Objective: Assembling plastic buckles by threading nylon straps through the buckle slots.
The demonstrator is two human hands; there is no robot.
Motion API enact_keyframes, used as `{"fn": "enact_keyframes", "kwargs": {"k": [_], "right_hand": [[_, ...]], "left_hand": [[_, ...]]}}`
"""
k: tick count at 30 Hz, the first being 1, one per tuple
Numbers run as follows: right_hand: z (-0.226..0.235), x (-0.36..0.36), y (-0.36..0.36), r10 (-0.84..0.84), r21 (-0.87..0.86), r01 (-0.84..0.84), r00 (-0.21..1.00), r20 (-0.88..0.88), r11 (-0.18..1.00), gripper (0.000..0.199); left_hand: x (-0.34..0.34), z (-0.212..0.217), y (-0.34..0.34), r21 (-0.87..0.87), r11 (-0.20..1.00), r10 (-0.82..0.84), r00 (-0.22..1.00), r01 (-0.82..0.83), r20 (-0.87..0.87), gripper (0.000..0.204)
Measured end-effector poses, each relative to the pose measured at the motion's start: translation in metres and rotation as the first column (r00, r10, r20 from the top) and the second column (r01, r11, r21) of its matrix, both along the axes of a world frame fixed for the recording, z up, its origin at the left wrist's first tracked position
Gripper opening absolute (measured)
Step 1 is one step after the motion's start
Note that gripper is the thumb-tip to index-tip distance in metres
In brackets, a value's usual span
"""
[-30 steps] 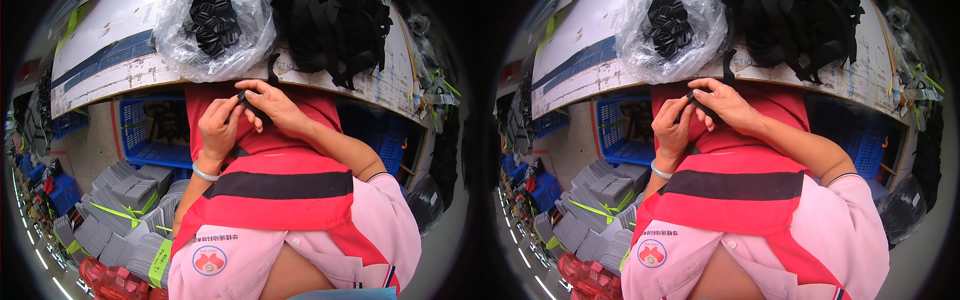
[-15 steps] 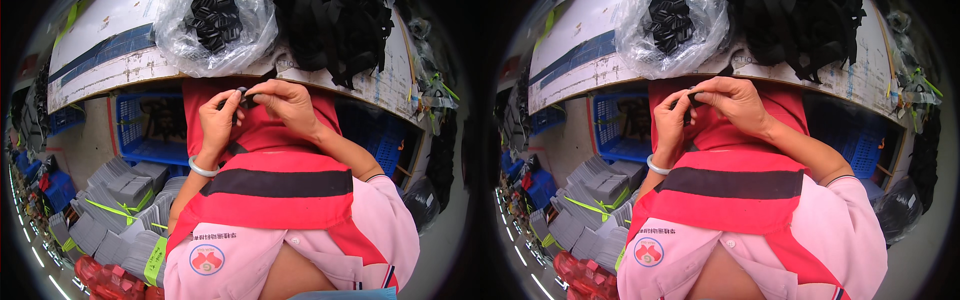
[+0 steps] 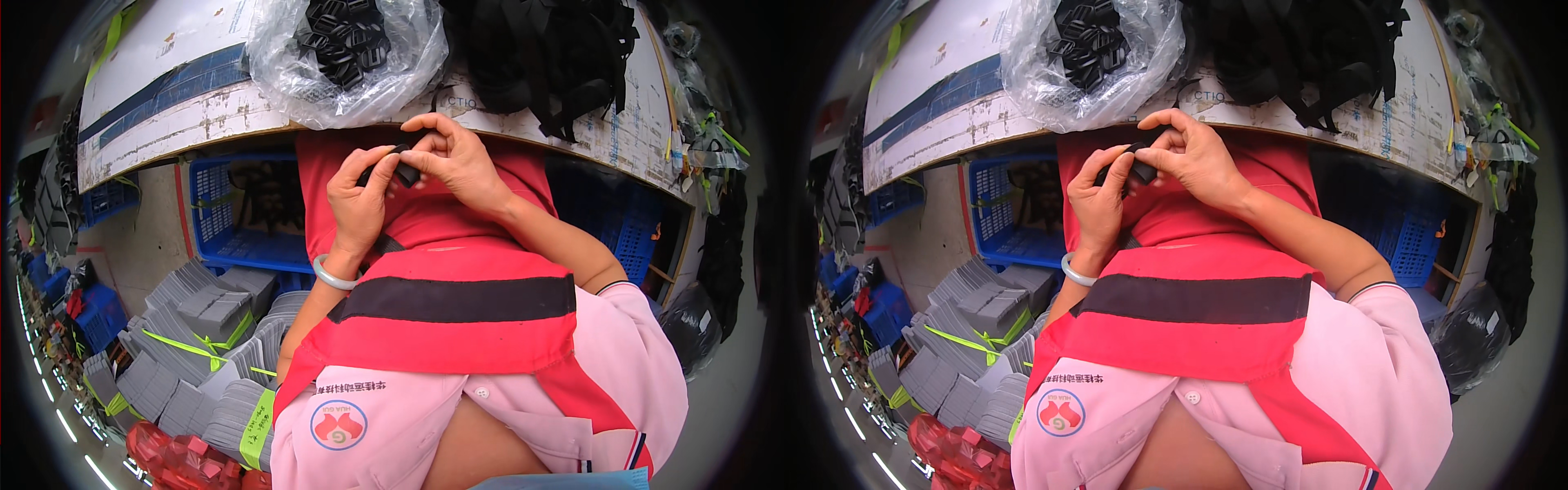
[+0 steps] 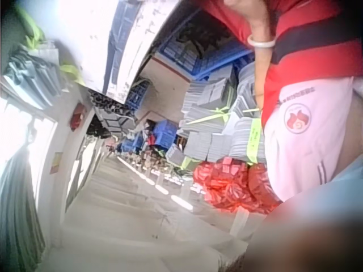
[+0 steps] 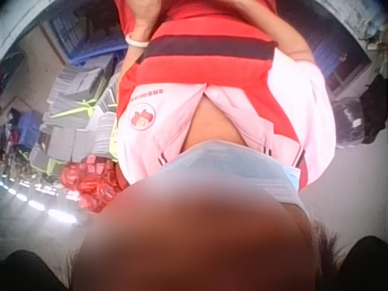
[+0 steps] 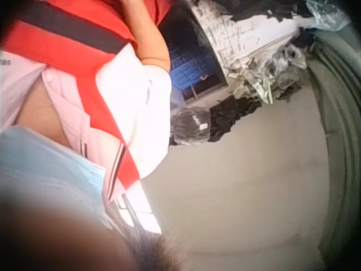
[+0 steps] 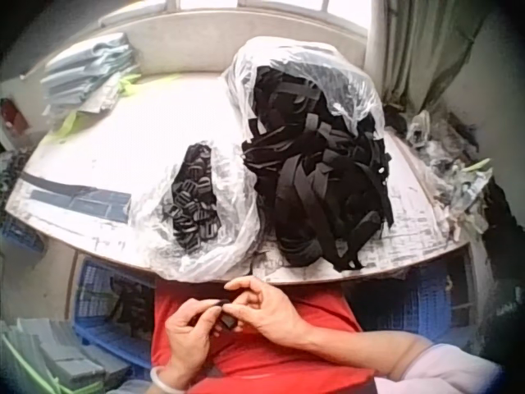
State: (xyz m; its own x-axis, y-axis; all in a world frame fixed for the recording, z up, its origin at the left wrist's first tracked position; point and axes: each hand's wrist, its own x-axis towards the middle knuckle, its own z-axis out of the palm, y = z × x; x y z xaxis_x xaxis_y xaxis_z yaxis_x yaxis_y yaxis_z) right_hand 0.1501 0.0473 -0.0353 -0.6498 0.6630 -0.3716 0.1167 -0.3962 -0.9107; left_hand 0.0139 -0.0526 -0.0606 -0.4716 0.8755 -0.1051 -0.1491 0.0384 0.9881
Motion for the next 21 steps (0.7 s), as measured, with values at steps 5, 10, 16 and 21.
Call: {"fn": "enact_keyframes", "kwargs": {"k": [5, 10, 16, 21], "right_hand": [[-0.012, 0.008, 0.013, 0.227, -0.459, -0.249, 0.968, -0.103, 0.853, 0.019], [-0.008, -0.009, 0.009, 0.201, -0.281, -0.218, 0.976, -0.087, 0.935, 0.018], [-0.016, -0.006, 0.02, 0.262, -0.095, -0.256, 0.963, 0.058, 0.962, 0.019], [0.002, -0.032, -0.008, 0.467, 0.119, -0.467, 0.884, 0.032, 0.876, 0.017]], "left_hand": [[-0.013, 0.003, -0.007, 0.027, 0.994, -0.11, 0.994, 0.11, 0.009, 0.01], [-0.057, 0.042, -0.042, -0.156, 0.948, -0.266, 0.96, 0.278, 0.092, 0.009], [-0.159, 0.059, -0.131, -0.297, 0.866, 0.082, 0.699, -0.403, -0.71, 0.023], [-0.124, 0.044, -0.103, -0.255, 0.961, 0.099, 0.994, -0.109, -0.053, 0.056]]}}
